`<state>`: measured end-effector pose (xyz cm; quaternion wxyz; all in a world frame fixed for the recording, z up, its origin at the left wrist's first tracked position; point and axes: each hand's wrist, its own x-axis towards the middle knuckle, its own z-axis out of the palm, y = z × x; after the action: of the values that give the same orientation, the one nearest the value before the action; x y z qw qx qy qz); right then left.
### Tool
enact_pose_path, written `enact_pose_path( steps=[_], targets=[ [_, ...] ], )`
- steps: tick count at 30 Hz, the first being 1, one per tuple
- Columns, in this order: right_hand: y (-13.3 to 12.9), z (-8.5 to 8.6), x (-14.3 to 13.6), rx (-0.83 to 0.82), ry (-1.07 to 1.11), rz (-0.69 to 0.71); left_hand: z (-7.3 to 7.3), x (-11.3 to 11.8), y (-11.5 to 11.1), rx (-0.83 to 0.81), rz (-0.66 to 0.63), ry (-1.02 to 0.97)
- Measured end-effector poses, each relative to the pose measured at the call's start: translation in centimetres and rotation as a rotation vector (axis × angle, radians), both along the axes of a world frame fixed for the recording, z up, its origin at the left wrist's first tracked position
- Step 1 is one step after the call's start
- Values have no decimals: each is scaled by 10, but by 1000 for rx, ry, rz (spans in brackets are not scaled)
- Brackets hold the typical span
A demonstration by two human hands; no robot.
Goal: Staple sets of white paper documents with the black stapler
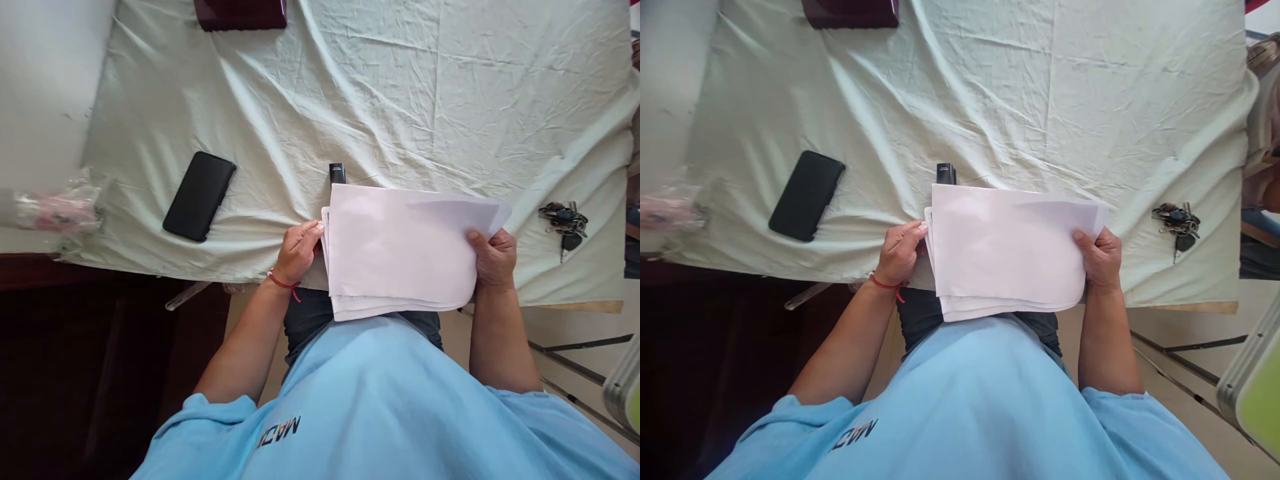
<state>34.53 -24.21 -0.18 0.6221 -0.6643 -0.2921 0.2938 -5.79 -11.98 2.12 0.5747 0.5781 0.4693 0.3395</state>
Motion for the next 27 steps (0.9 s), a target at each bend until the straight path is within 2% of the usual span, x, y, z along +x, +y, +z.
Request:
enact_pose_path(
  steps=[5,13,16,19,22,24,27],
  targets=[
    [0,1,0,21,45,-11,-8,4,11,-35,54,-37],
    [-4,-1,3,0,16,-3,3,12,17,-39,45,-54],
    [-5,-1,4,11,55,-7,0,14,16,-20,92,-97],
    [-4,2,4,-66,70,68,-7,18,13,3,142,-121],
    [0,8,0,-248,-13,259,-11,22,6,-21,187,-113],
    [2,12,-6,-321,-78,340,-11,23,-1,-51,204,-128],
    [3,17,-16,-261,-90,268,-13,18,-12,-66,205,-212]
  ],
)
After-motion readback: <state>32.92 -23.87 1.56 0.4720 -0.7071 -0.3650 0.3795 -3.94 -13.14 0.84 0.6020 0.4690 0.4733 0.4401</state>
